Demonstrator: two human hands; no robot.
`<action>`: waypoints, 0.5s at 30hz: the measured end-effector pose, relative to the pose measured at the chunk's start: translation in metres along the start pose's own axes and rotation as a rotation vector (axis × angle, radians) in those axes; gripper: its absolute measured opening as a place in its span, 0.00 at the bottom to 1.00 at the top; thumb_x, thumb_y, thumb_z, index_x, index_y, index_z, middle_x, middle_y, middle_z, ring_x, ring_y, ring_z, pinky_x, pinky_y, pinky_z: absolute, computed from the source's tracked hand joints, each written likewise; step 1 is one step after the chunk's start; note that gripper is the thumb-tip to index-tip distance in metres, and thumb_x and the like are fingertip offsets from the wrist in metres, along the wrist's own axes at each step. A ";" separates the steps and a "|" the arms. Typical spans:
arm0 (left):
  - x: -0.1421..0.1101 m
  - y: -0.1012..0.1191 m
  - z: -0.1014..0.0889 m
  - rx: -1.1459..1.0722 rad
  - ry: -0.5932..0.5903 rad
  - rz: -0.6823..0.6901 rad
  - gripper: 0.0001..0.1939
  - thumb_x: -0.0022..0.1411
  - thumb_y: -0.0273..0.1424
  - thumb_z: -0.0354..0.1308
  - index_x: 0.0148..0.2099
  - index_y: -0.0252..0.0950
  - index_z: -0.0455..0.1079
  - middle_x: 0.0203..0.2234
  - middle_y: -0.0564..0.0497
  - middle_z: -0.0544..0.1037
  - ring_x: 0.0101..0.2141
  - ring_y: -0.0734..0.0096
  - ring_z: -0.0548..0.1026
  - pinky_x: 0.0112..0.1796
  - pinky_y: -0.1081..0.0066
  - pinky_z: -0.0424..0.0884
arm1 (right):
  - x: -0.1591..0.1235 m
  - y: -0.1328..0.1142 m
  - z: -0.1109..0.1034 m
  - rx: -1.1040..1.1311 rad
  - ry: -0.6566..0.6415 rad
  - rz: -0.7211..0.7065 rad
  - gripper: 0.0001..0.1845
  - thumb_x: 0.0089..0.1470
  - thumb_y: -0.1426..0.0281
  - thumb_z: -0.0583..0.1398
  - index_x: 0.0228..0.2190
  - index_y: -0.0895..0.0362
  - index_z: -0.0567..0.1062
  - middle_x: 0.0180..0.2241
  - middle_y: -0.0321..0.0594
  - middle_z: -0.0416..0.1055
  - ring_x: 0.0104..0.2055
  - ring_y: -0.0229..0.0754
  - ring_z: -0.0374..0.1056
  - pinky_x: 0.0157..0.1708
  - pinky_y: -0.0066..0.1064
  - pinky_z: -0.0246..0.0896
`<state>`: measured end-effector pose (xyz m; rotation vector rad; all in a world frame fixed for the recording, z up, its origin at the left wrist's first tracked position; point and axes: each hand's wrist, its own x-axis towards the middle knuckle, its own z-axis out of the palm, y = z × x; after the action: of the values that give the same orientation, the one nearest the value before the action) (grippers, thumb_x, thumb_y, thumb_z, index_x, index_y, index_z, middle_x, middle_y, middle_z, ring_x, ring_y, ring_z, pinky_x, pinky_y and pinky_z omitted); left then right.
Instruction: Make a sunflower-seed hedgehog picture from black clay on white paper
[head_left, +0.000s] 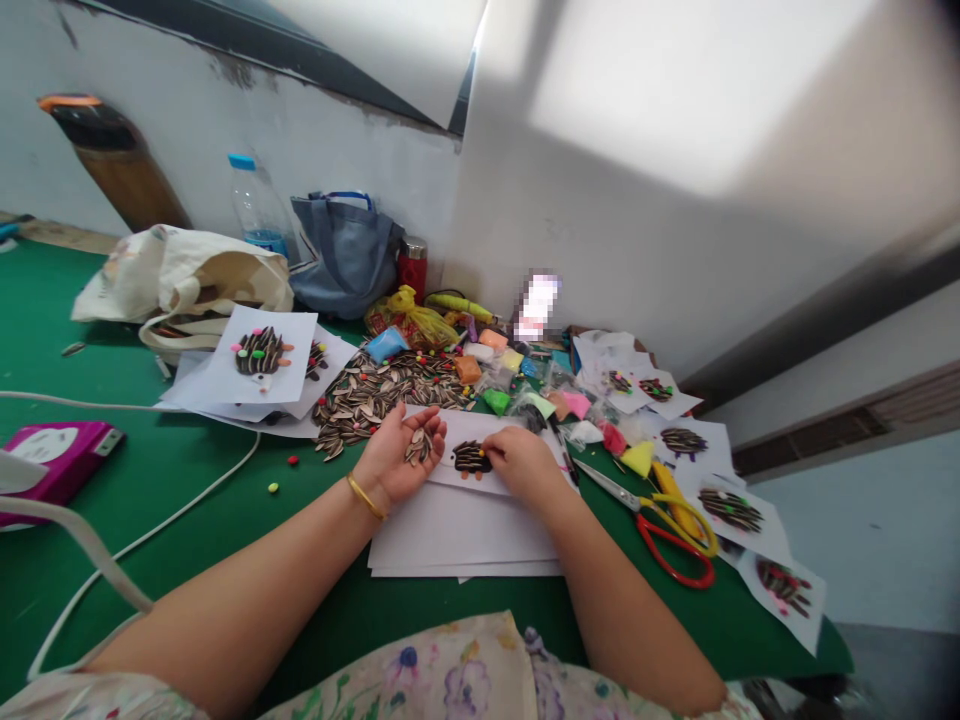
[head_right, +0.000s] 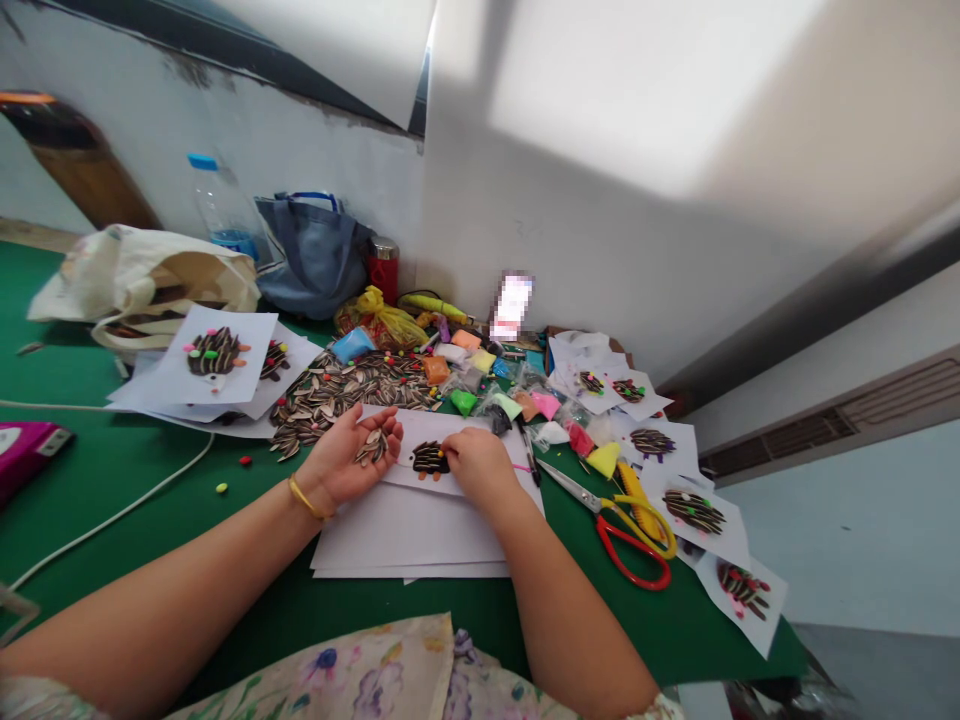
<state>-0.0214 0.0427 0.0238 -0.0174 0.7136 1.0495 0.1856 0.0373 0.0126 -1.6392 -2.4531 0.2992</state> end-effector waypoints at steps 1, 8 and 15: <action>0.000 0.000 0.000 -0.001 0.001 0.001 0.21 0.69 0.41 0.41 0.41 0.31 0.68 0.27 0.45 0.71 0.27 0.70 0.75 0.24 0.73 0.75 | -0.001 0.001 0.000 0.014 0.007 0.003 0.11 0.55 0.73 0.56 0.32 0.53 0.80 0.33 0.39 0.75 0.37 0.39 0.67 0.36 0.28 0.54; -0.001 0.000 0.000 0.001 0.010 -0.008 0.21 0.69 0.41 0.41 0.40 0.31 0.68 0.27 0.46 0.72 0.27 0.70 0.75 0.24 0.73 0.75 | -0.009 0.009 -0.005 0.164 0.137 0.115 0.11 0.53 0.74 0.57 0.38 0.53 0.75 0.33 0.36 0.75 0.34 0.39 0.67 0.34 0.28 0.56; -0.001 -0.001 0.001 -0.016 0.003 -0.003 0.21 0.69 0.42 0.41 0.41 0.30 0.68 0.26 0.45 0.72 0.27 0.69 0.75 0.26 0.70 0.76 | -0.010 0.012 -0.006 0.194 0.222 0.054 0.11 0.52 0.76 0.55 0.35 0.55 0.75 0.36 0.40 0.75 0.38 0.42 0.68 0.39 0.30 0.59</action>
<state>-0.0205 0.0414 0.0246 -0.0335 0.7074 1.0522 0.2018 0.0327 0.0147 -1.5674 -2.1488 0.3319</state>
